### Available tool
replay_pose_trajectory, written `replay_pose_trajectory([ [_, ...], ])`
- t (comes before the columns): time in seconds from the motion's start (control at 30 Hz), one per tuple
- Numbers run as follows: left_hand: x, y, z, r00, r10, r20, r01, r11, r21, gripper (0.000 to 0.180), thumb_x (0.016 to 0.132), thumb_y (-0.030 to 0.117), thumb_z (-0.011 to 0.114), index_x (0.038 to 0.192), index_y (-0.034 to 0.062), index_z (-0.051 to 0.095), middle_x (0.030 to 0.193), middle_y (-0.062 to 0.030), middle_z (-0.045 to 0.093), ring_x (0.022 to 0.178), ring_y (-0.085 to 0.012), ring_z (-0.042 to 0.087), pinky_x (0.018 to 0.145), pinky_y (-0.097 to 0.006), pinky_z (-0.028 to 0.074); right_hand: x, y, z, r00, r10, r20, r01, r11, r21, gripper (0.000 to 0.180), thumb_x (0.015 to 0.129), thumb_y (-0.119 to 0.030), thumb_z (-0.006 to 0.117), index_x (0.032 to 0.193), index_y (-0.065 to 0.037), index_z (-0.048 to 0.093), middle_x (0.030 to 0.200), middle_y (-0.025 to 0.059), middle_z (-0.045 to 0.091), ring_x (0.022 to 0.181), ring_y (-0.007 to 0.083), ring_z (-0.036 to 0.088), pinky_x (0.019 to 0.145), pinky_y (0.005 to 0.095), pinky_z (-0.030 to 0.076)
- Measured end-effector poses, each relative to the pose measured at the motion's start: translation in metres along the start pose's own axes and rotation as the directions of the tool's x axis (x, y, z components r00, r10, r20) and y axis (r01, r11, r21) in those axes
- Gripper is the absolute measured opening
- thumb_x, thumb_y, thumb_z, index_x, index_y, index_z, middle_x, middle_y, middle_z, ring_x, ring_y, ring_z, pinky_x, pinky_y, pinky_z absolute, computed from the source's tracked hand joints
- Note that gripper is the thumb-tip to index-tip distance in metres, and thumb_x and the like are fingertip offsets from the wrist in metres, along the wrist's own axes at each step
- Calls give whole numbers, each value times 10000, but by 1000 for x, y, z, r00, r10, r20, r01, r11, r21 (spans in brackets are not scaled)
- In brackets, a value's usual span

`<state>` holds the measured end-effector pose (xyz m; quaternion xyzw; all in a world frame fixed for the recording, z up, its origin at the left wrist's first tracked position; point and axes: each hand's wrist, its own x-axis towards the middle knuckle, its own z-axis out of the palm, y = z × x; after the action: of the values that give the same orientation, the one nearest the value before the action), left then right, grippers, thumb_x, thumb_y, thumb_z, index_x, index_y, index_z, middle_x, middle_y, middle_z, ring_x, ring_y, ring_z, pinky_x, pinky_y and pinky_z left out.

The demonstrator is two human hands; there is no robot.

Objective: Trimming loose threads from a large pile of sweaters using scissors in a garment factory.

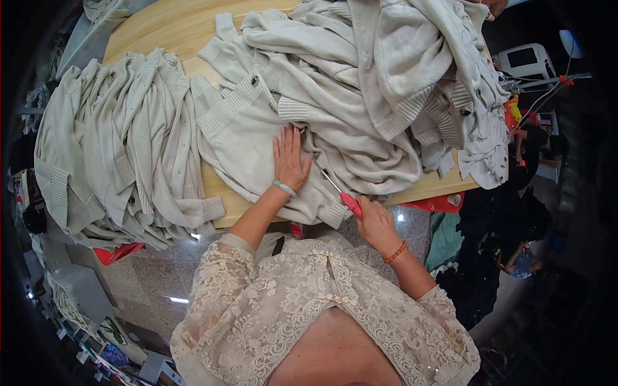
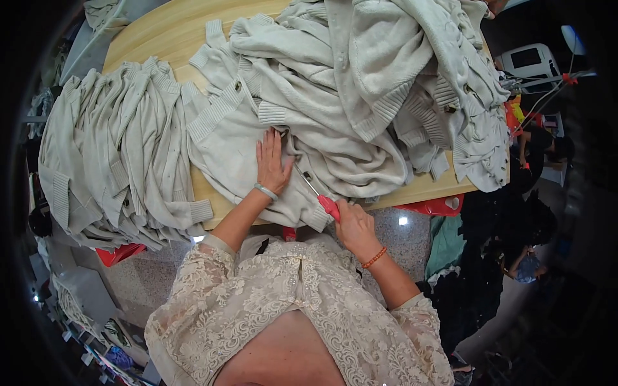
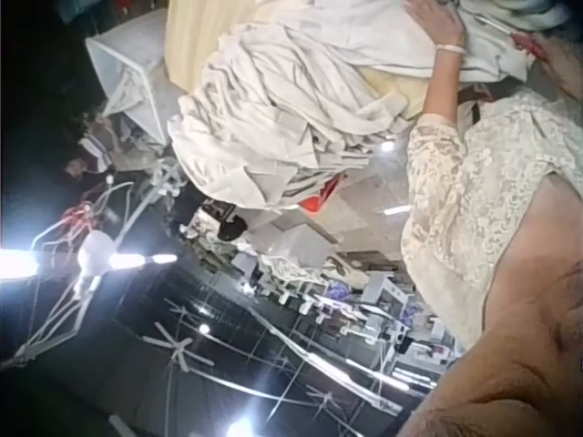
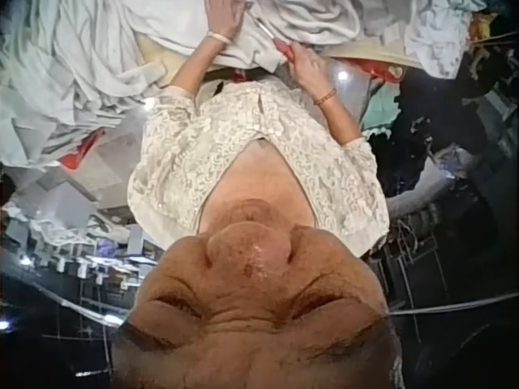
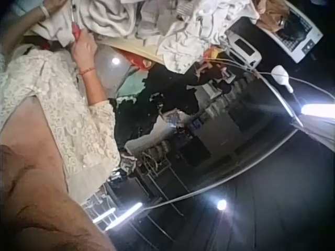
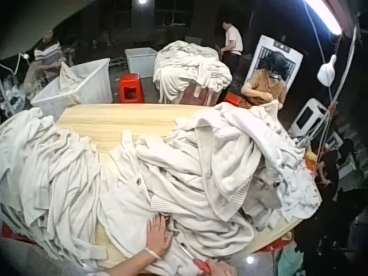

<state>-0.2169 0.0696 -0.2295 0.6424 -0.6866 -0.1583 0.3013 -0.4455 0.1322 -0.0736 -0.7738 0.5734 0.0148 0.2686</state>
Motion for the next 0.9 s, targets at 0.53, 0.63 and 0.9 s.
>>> replay_pose_trajectory([
  [0.53, -21, 25, -3, 998, 48, 51, -54, 991, 125, 720, 836, 356, 628, 1414, 19, 365, 1497, -240, 242, 1367, -419, 217, 1103, -579, 119, 0, 1, -7, 996, 58, -66, -53, 996, 76, 229, 837, -167, 597, 1041, -77, 544, 829, 187, 640, 802, 380, 622, 702, 496, 496],
  [0.63, -44, 49, -17, 987, 153, 54, -152, 988, -14, 618, 807, 249, 682, 1354, 58, 465, 1372, -224, 395, 1201, -398, 406, 1030, -536, 272, -27, 19, -3, 995, 89, -47, -84, 992, 93, 222, 817, -140, 605, 1019, -76, 536, 897, 134, 642, 863, 342, 600, 720, 477, 495],
  [0.9, -11, 25, 12, 997, 57, -53, -71, 940, -333, 244, 800, -46, 595, 1033, 26, 596, 910, -138, 579, 802, -305, 585, 705, -352, 482, -43, 19, 3, 985, 142, 95, -151, 985, 89, 197, 866, -218, 598, 1000, -86, 538, 736, 208, 623, 724, 424, 620, 669, 524, 479],
])
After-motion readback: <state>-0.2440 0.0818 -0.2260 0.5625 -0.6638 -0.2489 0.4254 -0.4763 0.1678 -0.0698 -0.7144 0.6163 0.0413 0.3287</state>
